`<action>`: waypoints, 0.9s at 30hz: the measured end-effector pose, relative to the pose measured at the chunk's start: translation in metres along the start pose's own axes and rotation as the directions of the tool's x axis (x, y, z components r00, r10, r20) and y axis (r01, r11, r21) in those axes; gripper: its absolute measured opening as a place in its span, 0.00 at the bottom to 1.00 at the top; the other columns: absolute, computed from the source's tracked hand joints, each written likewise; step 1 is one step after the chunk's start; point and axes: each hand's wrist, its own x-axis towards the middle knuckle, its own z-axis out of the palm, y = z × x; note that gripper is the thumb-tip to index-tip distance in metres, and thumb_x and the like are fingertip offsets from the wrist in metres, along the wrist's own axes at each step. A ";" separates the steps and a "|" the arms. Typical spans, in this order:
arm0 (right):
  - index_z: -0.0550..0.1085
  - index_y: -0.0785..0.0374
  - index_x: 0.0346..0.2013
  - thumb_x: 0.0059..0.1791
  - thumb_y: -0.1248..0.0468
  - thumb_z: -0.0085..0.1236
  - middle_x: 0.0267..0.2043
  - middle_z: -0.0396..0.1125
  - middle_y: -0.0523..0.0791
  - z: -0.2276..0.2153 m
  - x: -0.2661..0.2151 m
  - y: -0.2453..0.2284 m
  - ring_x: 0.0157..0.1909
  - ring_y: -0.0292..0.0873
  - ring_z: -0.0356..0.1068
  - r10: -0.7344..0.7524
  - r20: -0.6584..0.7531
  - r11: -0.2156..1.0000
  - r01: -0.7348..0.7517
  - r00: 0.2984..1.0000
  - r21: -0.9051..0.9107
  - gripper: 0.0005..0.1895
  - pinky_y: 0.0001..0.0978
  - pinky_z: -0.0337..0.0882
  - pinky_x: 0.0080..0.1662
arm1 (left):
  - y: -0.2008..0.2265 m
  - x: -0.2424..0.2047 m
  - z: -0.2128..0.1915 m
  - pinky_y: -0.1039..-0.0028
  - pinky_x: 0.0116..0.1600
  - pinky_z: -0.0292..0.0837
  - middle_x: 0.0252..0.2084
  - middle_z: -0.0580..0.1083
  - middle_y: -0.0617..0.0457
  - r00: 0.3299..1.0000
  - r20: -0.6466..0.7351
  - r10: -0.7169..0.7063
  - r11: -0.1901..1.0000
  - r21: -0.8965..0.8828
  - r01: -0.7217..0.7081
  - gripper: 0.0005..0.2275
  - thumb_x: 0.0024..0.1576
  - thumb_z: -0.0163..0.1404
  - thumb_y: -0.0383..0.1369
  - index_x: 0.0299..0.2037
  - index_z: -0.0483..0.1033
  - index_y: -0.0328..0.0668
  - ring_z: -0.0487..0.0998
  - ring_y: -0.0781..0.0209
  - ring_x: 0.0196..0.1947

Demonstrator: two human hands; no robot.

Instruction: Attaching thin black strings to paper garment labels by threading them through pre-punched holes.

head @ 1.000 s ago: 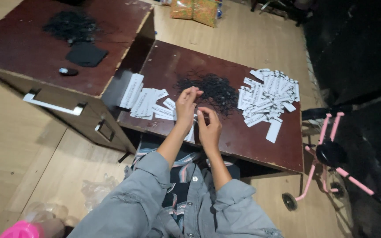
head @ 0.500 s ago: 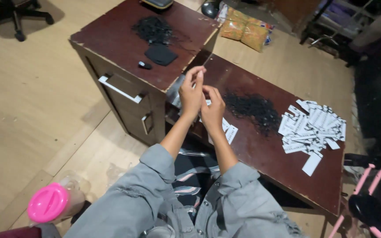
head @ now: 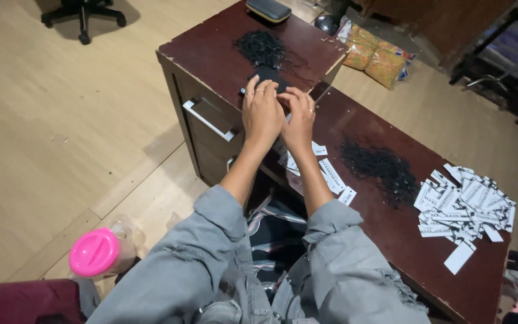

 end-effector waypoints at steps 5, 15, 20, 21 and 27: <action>0.69 0.47 0.65 0.57 0.53 0.47 0.74 0.57 0.42 -0.001 0.004 -0.009 0.77 0.53 0.45 0.008 0.163 0.991 0.014 0.987 -0.131 0.21 0.59 0.46 0.71 | -0.007 0.004 -0.007 0.53 0.64 0.65 0.54 0.78 0.43 0.987 0.163 -0.012 0.995 0.102 -0.005 0.13 0.60 0.46 0.31 0.52 0.77 0.38 0.62 0.47 0.70; 0.80 0.42 0.50 0.53 0.56 0.59 0.51 0.64 0.36 0.005 -0.009 0.007 0.64 0.45 0.57 0.043 -0.062 0.996 -0.047 0.997 -0.072 0.11 0.44 0.59 0.65 | -0.009 -0.005 -0.018 0.63 0.60 0.68 0.39 0.80 0.57 0.985 0.173 0.004 0.995 0.101 -0.022 0.14 0.55 0.56 0.35 0.52 0.79 0.56 0.70 0.56 0.62; 0.83 0.46 0.41 0.50 0.56 0.67 0.49 0.67 0.37 0.001 -0.011 0.000 0.51 0.42 0.71 0.341 -0.176 0.929 -0.301 0.924 0.217 0.06 0.28 0.77 0.49 | 0.002 -0.010 -0.017 0.68 0.56 0.68 0.31 0.79 0.65 0.987 0.160 -0.018 0.993 0.116 -0.001 0.08 0.52 0.59 0.37 0.41 0.80 0.63 0.72 0.63 0.55; 0.83 0.44 0.39 0.48 0.54 0.70 0.46 0.68 0.35 0.003 -0.010 0.004 0.46 0.37 0.74 0.438 -0.208 0.887 -0.383 0.875 0.256 0.06 0.26 0.76 0.47 | 0.007 -0.012 -0.019 0.69 0.55 0.67 0.29 0.79 0.66 0.988 0.152 -0.020 0.994 0.111 0.004 0.06 0.52 0.59 0.38 0.39 0.80 0.63 0.72 0.65 0.53; 0.54 0.62 0.72 0.46 0.68 0.72 0.55 0.70 0.58 -0.026 -0.030 0.013 0.51 0.46 0.76 0.668 -0.001 0.514 -0.460 0.744 0.724 0.45 0.34 0.76 0.52 | 0.048 -0.024 -0.029 0.66 0.50 0.69 0.33 0.78 0.60 0.993 0.029 0.114 0.993 0.025 -0.114 0.09 0.57 0.55 0.37 0.47 0.79 0.55 0.75 0.57 0.50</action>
